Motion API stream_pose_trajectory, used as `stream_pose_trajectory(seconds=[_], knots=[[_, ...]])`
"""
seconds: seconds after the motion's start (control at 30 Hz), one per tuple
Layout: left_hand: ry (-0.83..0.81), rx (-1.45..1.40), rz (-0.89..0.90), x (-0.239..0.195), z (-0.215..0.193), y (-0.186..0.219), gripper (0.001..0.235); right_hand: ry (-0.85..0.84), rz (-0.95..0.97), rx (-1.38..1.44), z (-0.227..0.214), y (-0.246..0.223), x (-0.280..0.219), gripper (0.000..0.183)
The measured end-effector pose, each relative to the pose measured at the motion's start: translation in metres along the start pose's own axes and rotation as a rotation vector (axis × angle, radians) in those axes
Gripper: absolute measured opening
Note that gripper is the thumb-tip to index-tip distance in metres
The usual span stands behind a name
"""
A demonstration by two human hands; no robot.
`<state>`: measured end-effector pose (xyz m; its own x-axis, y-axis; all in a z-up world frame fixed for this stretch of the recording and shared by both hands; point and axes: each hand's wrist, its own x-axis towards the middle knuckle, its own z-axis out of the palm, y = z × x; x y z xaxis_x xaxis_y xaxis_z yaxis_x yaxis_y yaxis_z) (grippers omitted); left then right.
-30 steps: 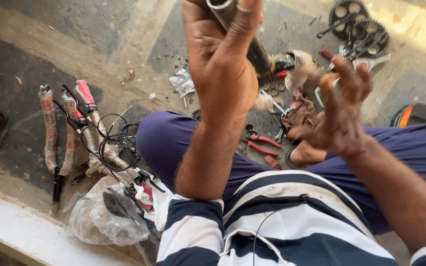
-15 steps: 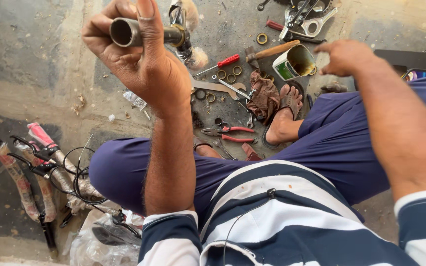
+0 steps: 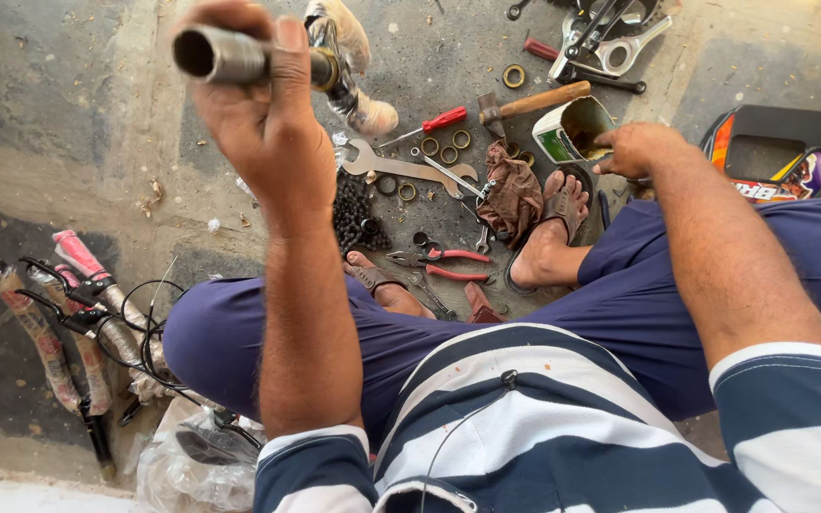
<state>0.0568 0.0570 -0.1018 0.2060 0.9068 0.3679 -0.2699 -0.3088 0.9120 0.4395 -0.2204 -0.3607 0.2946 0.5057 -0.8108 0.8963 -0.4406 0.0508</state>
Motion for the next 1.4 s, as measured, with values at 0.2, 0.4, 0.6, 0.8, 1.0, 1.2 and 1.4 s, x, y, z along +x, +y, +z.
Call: stream_pose_trajectory(seconds=[0.2,0.4,0.6,0.8,1.0,1.2,1.4], knots=[[-0.15,0.407,0.061,-0.001,-0.018,0.008,0.02,0.066,-0.009,0.004,0.005,0.003,0.002,0.058],[-0.175,0.345,0.04,-0.03,-0.037,0.015,0.03,0.091,-0.041,0.128,-0.009,0.008,-0.011,0.045],[-0.18,0.417,0.124,-0.059,-0.048,0.029,0.031,0.352,-0.53,0.634,-0.098,-0.066,-0.134,0.056],[-0.199,0.549,0.061,-0.108,-0.046,0.054,0.029,-0.194,-1.003,1.405,-0.132,-0.188,-0.272,0.081],[-0.211,0.627,0.095,-0.147,-0.058,0.07,0.034,-0.595,-1.299,1.605,-0.116,-0.269,-0.304,0.095],[-0.196,0.653,0.138,-0.155,-0.061,0.063,0.038,-0.435,-1.218,1.321,-0.106,-0.298,-0.311,0.106],[-0.176,0.649,0.141,-0.154,-0.064,0.06,0.041,-0.166,-1.078,1.298,-0.11,-0.281,-0.32,0.076]])
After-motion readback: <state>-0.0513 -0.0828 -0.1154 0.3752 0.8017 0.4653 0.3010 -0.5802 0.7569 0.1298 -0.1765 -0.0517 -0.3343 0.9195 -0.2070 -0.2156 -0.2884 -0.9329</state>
